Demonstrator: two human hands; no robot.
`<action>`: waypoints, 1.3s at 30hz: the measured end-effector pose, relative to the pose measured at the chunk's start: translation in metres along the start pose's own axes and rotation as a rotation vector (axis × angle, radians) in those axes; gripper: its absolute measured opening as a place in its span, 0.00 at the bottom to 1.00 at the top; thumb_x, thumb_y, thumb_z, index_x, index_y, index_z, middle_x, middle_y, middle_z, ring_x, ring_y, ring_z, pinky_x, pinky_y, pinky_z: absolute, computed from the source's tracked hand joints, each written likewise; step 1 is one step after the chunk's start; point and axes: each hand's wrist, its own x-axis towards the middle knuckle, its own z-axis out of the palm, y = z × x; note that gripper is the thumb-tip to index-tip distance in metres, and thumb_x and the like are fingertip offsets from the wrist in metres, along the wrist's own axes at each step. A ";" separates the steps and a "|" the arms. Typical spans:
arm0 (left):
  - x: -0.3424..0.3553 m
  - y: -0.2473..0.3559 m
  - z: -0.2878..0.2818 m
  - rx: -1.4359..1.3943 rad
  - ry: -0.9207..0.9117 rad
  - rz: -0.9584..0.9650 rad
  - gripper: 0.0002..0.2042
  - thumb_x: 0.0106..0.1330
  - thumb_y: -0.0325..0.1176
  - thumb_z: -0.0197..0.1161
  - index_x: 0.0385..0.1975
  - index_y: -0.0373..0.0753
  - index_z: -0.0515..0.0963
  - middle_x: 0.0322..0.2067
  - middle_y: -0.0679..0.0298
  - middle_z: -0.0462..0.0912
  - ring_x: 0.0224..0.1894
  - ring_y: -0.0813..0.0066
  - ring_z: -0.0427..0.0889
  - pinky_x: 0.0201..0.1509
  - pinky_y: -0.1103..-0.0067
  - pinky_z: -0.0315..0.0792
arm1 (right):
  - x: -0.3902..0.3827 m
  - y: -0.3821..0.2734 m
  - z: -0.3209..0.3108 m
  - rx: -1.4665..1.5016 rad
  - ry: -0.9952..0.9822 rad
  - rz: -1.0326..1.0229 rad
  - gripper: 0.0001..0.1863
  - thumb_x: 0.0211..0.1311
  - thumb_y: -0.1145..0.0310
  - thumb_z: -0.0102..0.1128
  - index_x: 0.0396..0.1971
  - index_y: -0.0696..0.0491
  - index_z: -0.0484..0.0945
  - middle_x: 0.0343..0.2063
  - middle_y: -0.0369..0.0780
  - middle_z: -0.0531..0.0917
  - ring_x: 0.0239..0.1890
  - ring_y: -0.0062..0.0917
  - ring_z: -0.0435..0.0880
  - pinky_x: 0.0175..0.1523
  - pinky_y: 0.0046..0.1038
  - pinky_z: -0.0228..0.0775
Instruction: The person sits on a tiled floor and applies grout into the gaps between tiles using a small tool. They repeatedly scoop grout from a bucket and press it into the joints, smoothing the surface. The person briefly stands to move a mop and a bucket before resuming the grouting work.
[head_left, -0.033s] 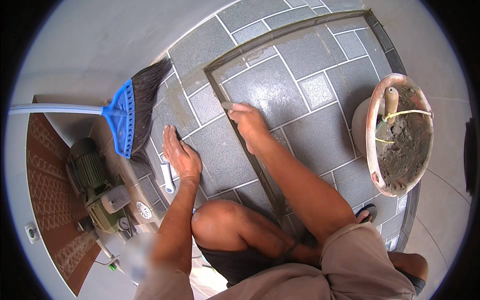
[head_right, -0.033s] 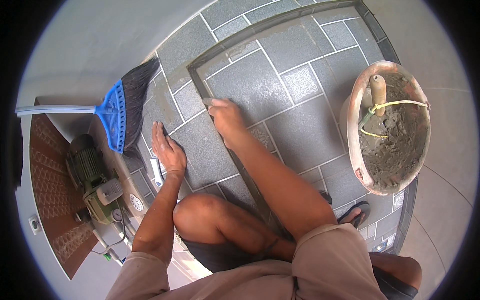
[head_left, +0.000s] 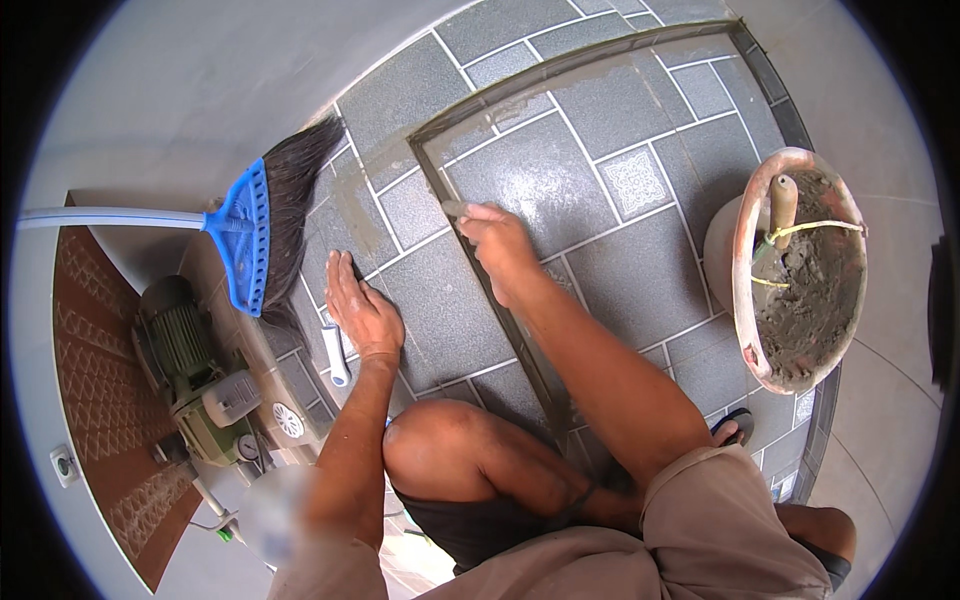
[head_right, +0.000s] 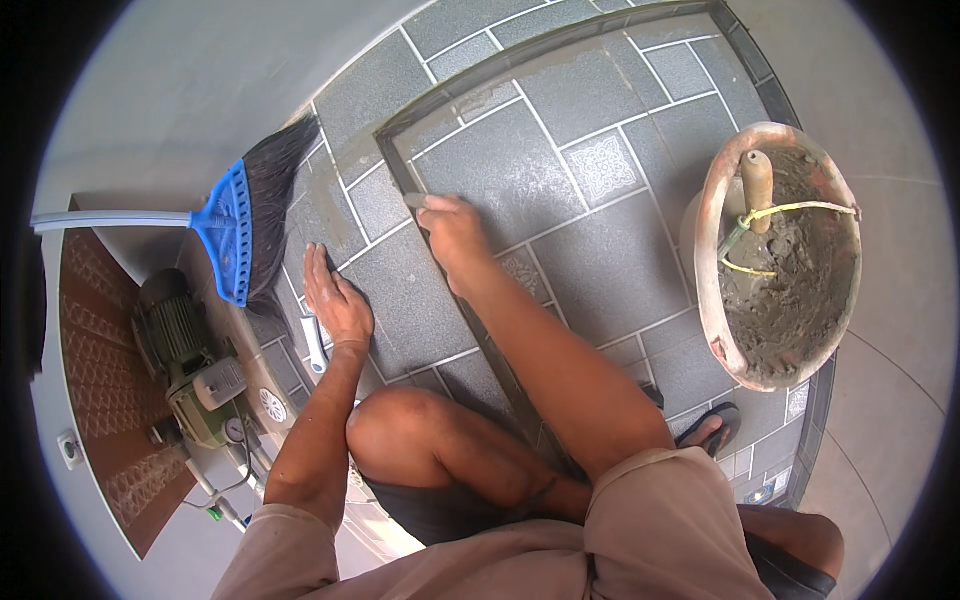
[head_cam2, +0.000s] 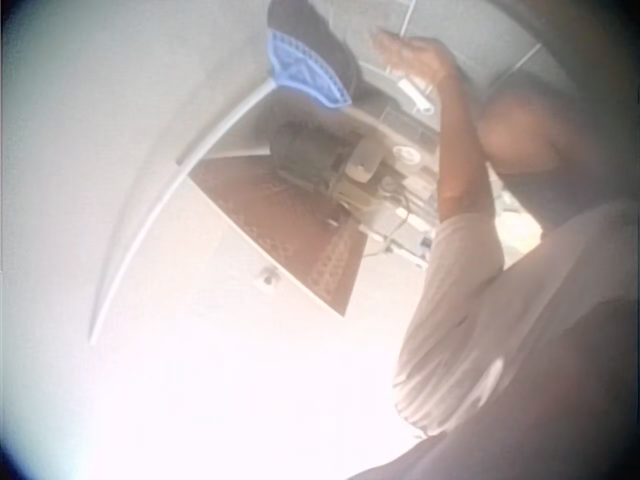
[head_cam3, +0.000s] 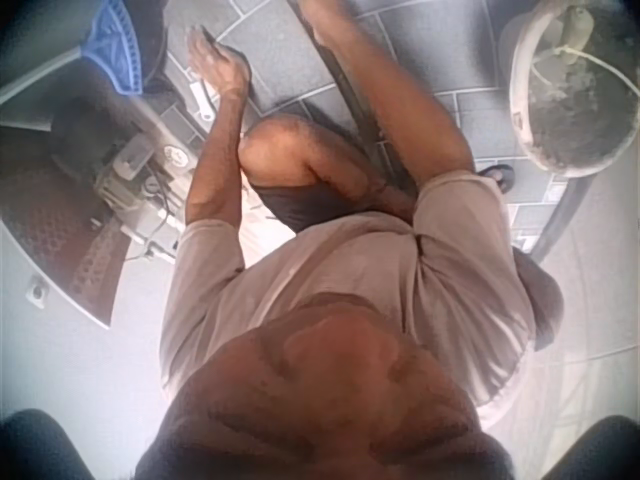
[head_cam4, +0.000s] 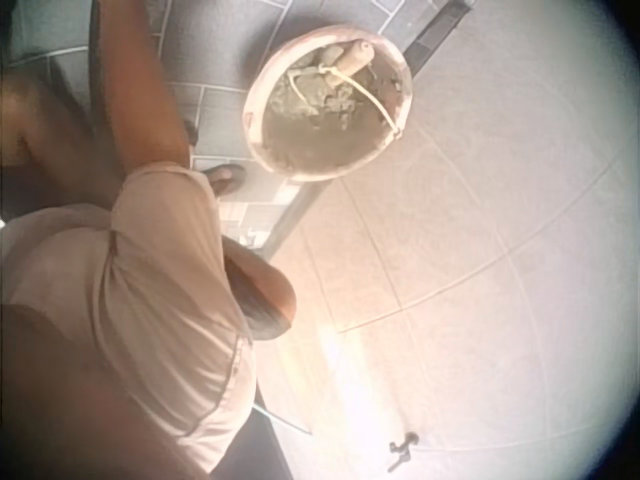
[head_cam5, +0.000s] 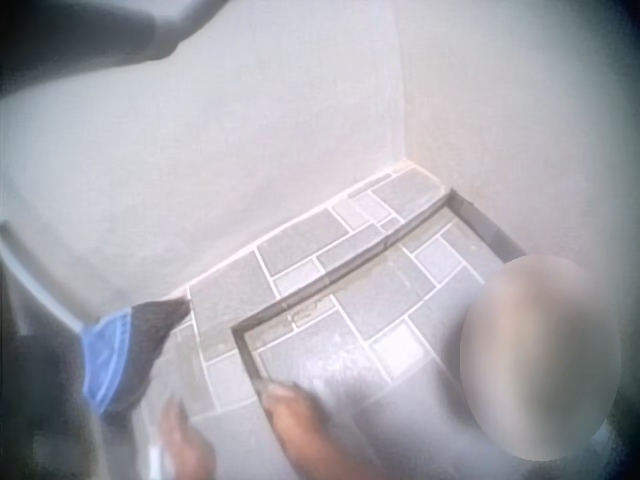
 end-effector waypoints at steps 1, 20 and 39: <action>0.000 0.000 0.000 -0.004 -0.011 -0.009 0.28 0.74 0.26 0.47 0.76 0.38 0.66 0.78 0.50 0.64 0.81 0.51 0.59 0.85 0.55 0.46 | 0.004 0.000 0.001 -0.027 0.042 -0.019 0.18 0.73 0.74 0.58 0.58 0.59 0.85 0.53 0.44 0.84 0.59 0.34 0.80 0.66 0.33 0.68; 0.000 0.003 0.000 0.002 0.005 0.011 0.28 0.73 0.25 0.47 0.75 0.36 0.67 0.76 0.48 0.66 0.80 0.48 0.62 0.84 0.57 0.49 | 0.002 0.029 -0.029 -0.843 -0.029 -0.675 0.21 0.73 0.79 0.54 0.60 0.53 0.86 0.49 0.43 0.84 0.54 0.38 0.76 0.65 0.35 0.68; 0.002 0.004 0.001 -0.006 -0.003 0.027 0.27 0.74 0.26 0.46 0.74 0.35 0.67 0.77 0.47 0.66 0.80 0.48 0.61 0.84 0.57 0.49 | 0.045 0.001 -0.007 -0.532 0.076 -0.819 0.24 0.71 0.78 0.54 0.64 0.54 0.82 0.48 0.51 0.87 0.54 0.49 0.84 0.63 0.43 0.76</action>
